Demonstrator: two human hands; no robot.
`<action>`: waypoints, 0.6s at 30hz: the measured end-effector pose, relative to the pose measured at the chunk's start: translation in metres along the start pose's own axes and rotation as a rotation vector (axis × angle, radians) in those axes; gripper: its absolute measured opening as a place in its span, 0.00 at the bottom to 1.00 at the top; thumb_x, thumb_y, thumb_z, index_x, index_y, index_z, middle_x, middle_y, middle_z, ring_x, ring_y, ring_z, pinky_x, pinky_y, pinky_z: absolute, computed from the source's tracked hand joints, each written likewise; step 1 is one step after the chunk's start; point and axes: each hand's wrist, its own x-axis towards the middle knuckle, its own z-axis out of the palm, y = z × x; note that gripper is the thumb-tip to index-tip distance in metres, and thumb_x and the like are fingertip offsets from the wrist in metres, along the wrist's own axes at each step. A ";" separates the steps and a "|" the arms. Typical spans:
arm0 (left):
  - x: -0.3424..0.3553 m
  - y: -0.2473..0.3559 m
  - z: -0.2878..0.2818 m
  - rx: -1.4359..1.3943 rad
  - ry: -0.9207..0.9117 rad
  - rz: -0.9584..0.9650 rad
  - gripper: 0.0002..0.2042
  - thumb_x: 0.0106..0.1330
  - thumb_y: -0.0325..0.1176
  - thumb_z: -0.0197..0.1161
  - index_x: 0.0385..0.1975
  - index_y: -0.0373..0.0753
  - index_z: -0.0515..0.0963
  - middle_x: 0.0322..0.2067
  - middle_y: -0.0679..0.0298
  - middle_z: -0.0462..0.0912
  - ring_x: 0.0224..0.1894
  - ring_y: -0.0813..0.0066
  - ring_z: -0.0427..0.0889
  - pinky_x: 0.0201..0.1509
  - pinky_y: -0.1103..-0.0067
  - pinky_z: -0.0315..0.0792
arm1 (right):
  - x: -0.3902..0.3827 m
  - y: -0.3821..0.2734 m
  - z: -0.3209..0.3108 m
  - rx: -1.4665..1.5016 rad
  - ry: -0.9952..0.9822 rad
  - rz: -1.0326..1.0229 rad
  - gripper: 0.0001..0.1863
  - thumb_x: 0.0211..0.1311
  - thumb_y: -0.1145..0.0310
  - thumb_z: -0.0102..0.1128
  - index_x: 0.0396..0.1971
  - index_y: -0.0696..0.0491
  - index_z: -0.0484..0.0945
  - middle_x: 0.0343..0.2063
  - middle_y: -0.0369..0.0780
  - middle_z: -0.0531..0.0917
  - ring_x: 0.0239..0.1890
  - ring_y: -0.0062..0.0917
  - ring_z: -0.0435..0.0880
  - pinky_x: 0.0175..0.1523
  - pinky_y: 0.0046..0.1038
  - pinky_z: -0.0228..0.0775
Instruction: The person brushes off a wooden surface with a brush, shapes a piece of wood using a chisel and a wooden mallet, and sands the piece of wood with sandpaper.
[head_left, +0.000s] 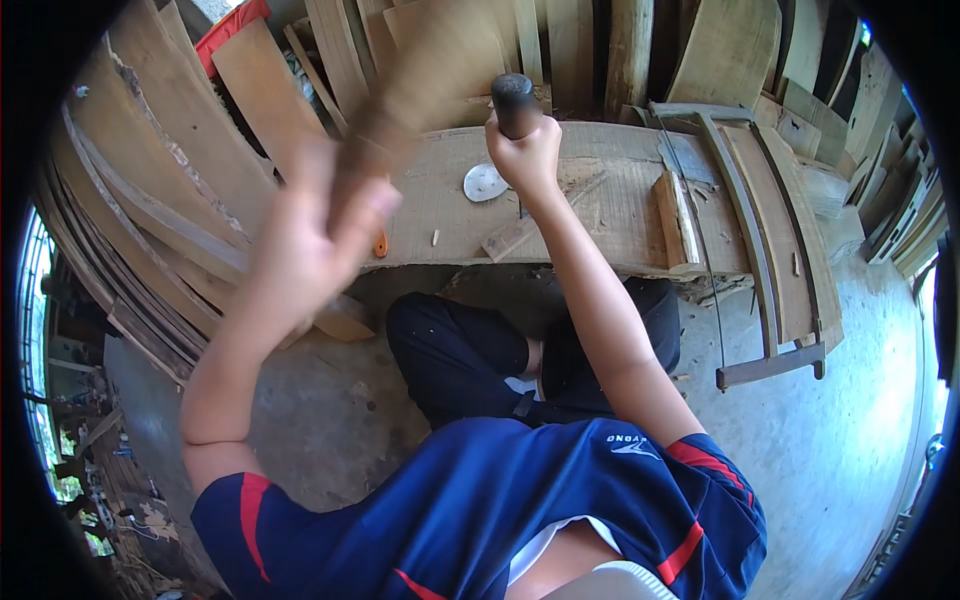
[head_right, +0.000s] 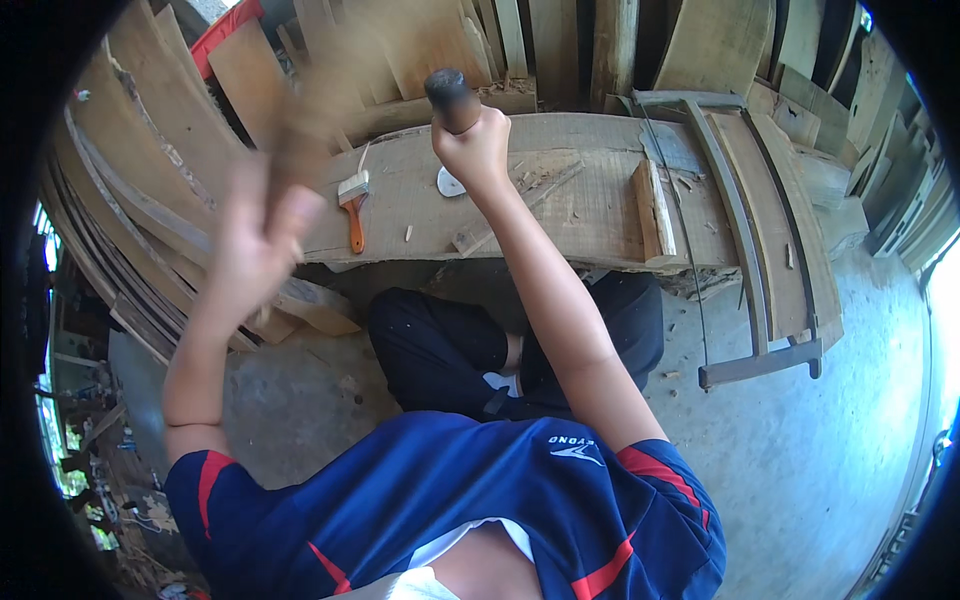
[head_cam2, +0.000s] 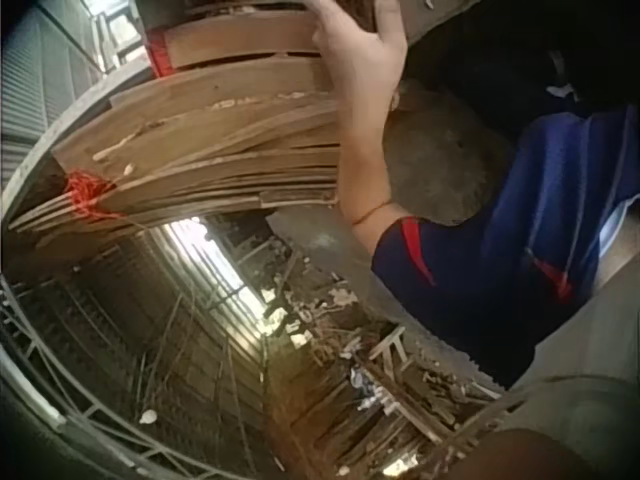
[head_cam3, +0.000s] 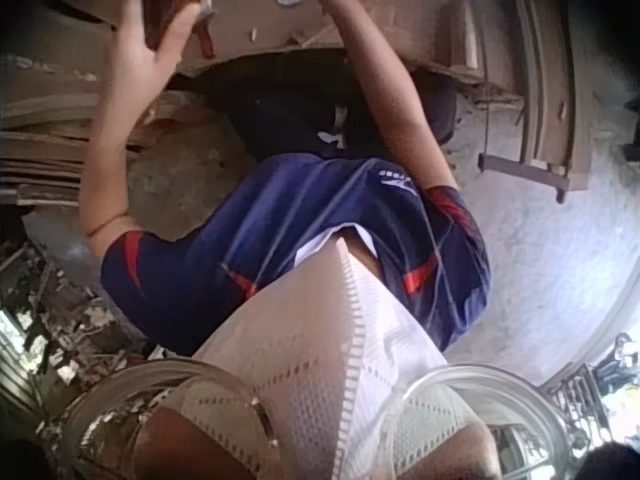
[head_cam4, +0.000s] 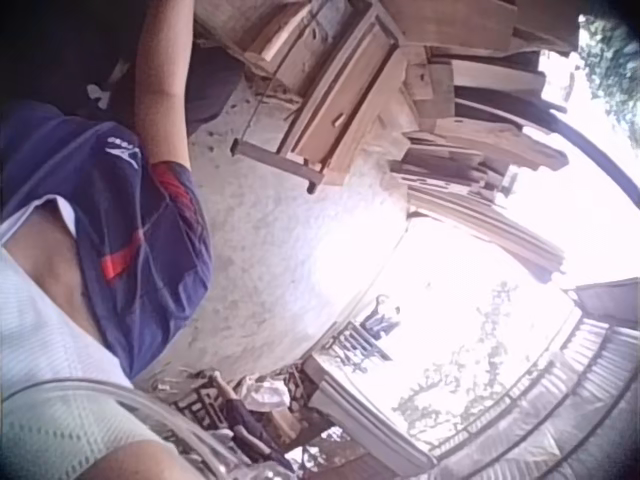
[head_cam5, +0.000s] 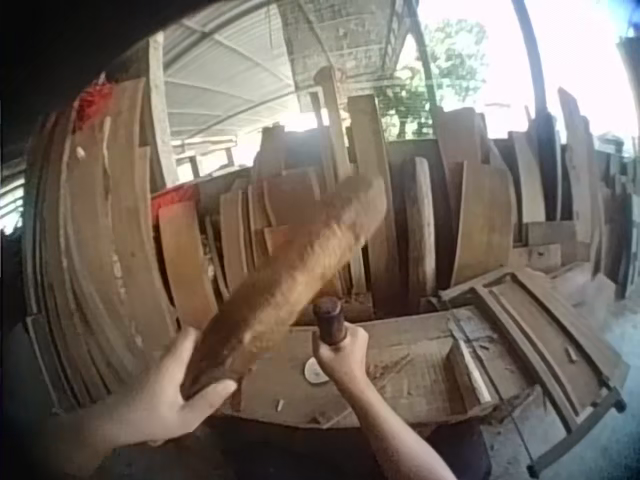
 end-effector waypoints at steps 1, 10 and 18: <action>-0.008 -0.011 0.015 0.082 -0.134 -0.047 0.17 0.63 0.38 0.60 0.40 0.32 0.65 0.27 0.53 0.77 0.28 0.66 0.79 0.32 0.72 0.70 | 0.001 0.003 0.002 -0.006 -0.003 -0.007 0.12 0.41 0.71 0.60 0.10 0.62 0.70 0.09 0.49 0.73 0.14 0.35 0.78 0.25 0.29 0.68; 0.014 0.010 -0.032 -0.438 0.204 -0.021 0.12 0.67 0.37 0.55 0.41 0.35 0.67 0.24 0.70 0.73 0.20 0.87 0.69 0.22 0.88 0.65 | 0.001 0.004 -0.011 -0.031 0.001 0.011 0.12 0.42 0.71 0.60 0.10 0.63 0.70 0.09 0.49 0.72 0.14 0.34 0.78 0.25 0.29 0.67; 0.009 0.006 -0.019 -0.221 -0.237 -0.281 0.18 0.64 0.41 0.60 0.44 0.34 0.67 0.23 0.64 0.73 0.23 0.83 0.68 0.25 0.80 0.66 | -0.001 0.006 -0.001 -0.013 -0.001 0.001 0.11 0.41 0.71 0.59 0.10 0.62 0.70 0.09 0.48 0.72 0.13 0.34 0.78 0.24 0.30 0.67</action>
